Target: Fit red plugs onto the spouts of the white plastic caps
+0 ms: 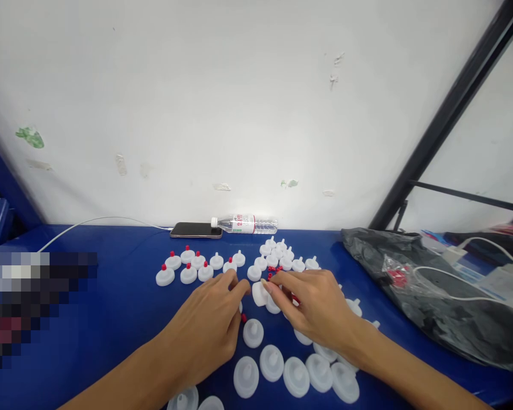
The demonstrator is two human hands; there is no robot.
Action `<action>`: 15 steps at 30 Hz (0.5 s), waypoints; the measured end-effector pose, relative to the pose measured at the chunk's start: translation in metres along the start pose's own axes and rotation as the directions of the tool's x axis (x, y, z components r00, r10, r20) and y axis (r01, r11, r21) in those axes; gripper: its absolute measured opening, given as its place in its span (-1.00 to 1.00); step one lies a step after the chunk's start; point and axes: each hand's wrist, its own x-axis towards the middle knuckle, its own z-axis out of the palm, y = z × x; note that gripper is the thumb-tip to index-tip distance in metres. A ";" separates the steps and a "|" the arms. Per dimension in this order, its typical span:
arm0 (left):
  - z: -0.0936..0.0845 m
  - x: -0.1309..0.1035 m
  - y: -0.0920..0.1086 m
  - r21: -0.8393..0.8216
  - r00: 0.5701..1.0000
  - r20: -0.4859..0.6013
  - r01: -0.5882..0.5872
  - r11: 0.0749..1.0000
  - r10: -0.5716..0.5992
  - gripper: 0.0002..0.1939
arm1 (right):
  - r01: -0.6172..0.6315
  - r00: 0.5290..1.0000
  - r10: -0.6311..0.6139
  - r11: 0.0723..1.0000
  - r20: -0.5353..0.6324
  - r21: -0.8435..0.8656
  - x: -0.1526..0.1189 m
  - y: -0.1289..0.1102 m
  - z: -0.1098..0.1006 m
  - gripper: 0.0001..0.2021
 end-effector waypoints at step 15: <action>0.013 0.011 -0.033 0.223 0.979 -0.193 0.102 0.969 -0.058 -0.75 | 0.112 0.993 -0.110 0.992 -0.036 0.051 -0.001 0.006 0.003 -0.83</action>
